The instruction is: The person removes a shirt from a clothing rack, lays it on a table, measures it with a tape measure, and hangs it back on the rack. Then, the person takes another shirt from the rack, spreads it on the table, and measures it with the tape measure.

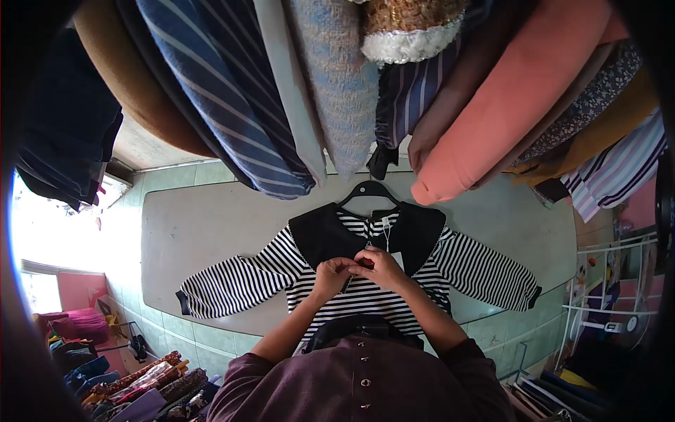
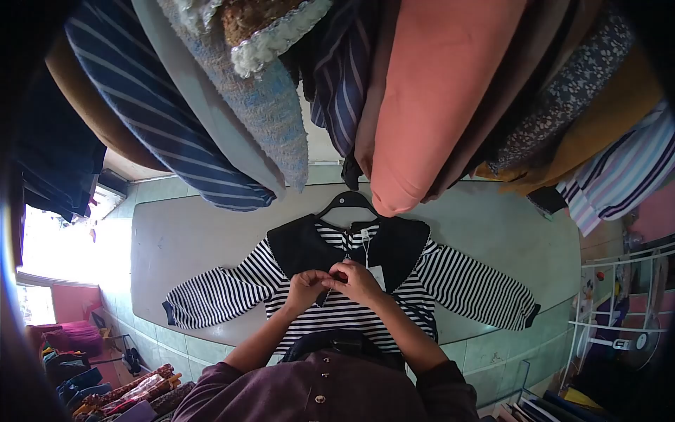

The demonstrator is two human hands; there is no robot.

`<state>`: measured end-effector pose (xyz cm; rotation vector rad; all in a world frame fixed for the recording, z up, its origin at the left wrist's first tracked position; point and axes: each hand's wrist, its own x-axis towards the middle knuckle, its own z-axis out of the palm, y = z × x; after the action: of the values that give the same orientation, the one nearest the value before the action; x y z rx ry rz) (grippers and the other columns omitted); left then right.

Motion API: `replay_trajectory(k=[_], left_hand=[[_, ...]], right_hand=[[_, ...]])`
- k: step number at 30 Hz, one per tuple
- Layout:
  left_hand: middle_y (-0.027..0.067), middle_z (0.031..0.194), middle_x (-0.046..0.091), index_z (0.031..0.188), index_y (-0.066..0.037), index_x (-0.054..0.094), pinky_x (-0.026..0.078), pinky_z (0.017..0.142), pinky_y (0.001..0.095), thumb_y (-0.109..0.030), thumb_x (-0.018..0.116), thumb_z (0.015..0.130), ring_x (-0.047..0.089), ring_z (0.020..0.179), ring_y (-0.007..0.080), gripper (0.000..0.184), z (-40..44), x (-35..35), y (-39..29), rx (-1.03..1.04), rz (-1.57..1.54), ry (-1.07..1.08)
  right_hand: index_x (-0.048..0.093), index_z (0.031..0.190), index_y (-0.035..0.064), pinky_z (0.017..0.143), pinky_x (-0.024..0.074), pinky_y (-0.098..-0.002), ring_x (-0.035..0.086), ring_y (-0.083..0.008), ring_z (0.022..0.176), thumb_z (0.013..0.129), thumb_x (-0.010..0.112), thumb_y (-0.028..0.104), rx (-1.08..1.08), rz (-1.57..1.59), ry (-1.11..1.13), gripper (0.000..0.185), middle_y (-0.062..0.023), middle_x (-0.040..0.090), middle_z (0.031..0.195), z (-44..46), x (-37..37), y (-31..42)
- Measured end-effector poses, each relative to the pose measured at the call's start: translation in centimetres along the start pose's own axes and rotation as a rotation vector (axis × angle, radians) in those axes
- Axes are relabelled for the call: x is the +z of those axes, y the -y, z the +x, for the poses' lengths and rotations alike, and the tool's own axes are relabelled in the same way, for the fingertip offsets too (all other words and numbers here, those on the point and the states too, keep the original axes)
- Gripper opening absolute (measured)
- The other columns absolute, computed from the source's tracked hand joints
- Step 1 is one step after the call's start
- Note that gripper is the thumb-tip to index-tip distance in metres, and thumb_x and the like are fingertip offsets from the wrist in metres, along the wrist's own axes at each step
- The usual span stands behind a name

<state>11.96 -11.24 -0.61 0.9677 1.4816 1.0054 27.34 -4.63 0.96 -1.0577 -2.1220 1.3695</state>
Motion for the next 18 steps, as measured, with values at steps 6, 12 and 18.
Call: replay_trajectory(k=[6,12,18], left_hand=[[0.0088,0.070,0.061,0.075,-0.006,0.063,0.044,0.065,0.0326,-0.013,0.061,0.075,0.056,0.066,0.0219,0.007,5.1,-8.0,3.0,0.149,0.572,-0.737],[0.0111,0.069,0.064,0.082,-0.002,0.065,0.046,0.062,0.0294,-0.019,0.062,0.075,0.060,0.062,0.0179,0.018,7.4,-10.4,3.3,-0.019,0.458,-0.701],[0.0051,0.068,0.064,0.081,0.001,0.065,0.044,0.060,0.0232,-0.016,0.065,0.075,0.056,0.062,0.0095,0.018,8.1,-11.4,5.6,-0.082,0.244,-0.661]], right_hand=[[0.062,0.077,0.0067,0.059,0.0438,-0.0316,0.054,-0.0218,0.065,0.072,0.066,0.025,0.096,-0.227,-0.176,0.020,-0.0074,0.054,0.072,2.1,-4.1,-2.4],[0.063,0.079,0.0095,0.068,0.0450,-0.0351,0.054,-0.0260,0.077,0.071,0.066,0.026,0.139,-0.308,-0.230,0.019,-0.0078,0.055,0.078,2.5,-4.3,-4.5],[0.064,0.076,0.0141,0.071,0.0454,-0.0346,0.055,-0.0262,0.082,0.069,0.066,0.027,0.188,-0.438,-0.227,0.015,-0.0052,0.056,0.085,1.1,-9.4,-6.6]])
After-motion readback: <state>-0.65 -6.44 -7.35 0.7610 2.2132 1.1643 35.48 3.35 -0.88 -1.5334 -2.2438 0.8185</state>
